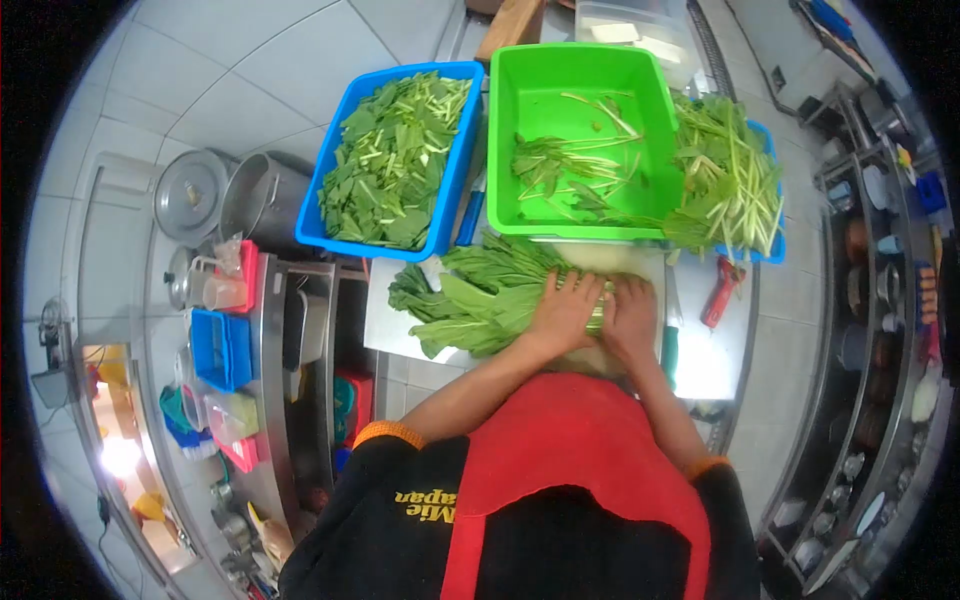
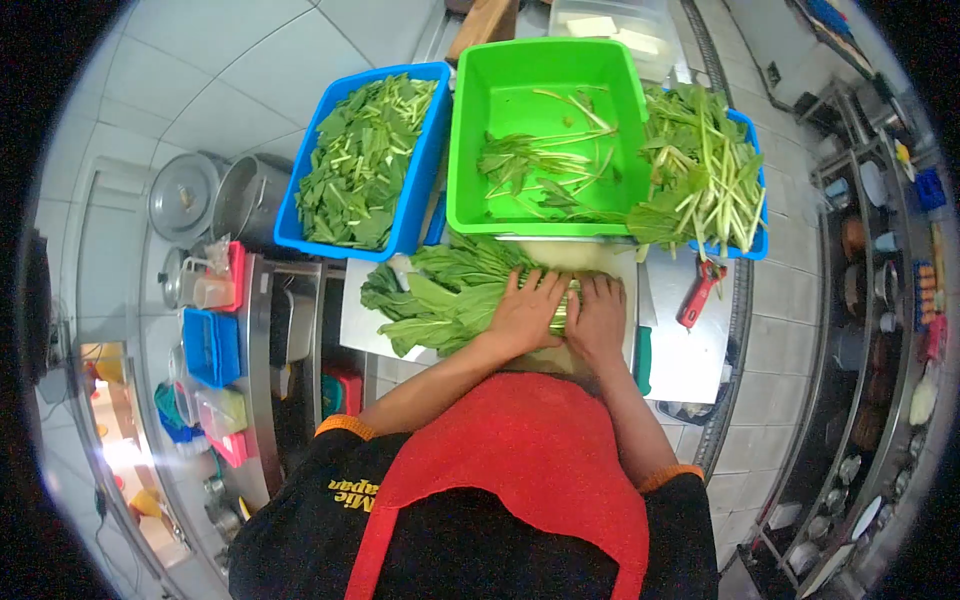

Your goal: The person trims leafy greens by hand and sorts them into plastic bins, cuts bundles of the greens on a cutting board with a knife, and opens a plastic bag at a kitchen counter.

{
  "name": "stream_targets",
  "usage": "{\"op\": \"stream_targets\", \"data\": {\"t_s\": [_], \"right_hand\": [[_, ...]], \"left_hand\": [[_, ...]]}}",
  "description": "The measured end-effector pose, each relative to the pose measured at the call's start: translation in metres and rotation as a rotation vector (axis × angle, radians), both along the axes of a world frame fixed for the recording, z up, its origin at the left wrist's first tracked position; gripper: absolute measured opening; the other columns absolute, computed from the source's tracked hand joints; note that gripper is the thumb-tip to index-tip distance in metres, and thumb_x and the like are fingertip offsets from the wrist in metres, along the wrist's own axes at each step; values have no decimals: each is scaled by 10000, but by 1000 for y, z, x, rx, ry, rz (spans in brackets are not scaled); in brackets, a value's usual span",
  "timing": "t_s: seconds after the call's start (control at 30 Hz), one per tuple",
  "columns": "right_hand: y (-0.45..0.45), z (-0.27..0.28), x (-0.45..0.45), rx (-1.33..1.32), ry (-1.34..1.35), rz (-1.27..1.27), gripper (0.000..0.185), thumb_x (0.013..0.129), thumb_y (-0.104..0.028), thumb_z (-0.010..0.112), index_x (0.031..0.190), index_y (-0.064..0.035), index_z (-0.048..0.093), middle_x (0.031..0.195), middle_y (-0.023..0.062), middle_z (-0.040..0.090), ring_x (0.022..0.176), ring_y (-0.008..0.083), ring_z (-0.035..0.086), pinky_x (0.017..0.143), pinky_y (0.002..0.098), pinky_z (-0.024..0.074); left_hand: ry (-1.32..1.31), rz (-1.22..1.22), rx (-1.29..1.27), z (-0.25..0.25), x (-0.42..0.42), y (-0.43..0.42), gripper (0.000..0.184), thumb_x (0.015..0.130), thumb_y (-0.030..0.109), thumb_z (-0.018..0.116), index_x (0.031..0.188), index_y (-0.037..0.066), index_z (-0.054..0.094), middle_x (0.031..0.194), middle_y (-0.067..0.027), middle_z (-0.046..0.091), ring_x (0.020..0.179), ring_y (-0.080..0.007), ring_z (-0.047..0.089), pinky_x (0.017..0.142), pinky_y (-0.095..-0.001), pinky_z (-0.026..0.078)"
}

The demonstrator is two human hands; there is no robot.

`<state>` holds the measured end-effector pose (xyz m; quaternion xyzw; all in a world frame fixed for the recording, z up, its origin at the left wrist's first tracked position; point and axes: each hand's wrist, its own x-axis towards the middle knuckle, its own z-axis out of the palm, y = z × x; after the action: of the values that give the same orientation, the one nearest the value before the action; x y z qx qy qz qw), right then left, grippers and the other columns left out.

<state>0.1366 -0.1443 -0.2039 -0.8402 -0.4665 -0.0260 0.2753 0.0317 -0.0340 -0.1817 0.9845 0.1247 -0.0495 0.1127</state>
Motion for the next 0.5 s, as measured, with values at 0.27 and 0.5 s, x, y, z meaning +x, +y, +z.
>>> {"op": "stream_targets", "data": {"t_s": [0.27,0.5], "right_hand": [[-2,-14,1,89,16,23,307,837,-115,504,1105,21,572,1052,205,575,995,403,514,957,498,383],[15,51,3,161,-67,38,272,811,-98,526,1057,-5,596,1006,174,595,928,377,538,854,487,408]], "left_hand": [[-92,-11,77,16,11,-9,1060,576,462,837,1420,39,357,1395,-120,436,1333,-293,367,1120,-559,205],[9,6,-47,-15,7,-8,981,629,425,804,1409,15,373,1408,-164,424,1329,-309,363,1120,-573,193]]}}
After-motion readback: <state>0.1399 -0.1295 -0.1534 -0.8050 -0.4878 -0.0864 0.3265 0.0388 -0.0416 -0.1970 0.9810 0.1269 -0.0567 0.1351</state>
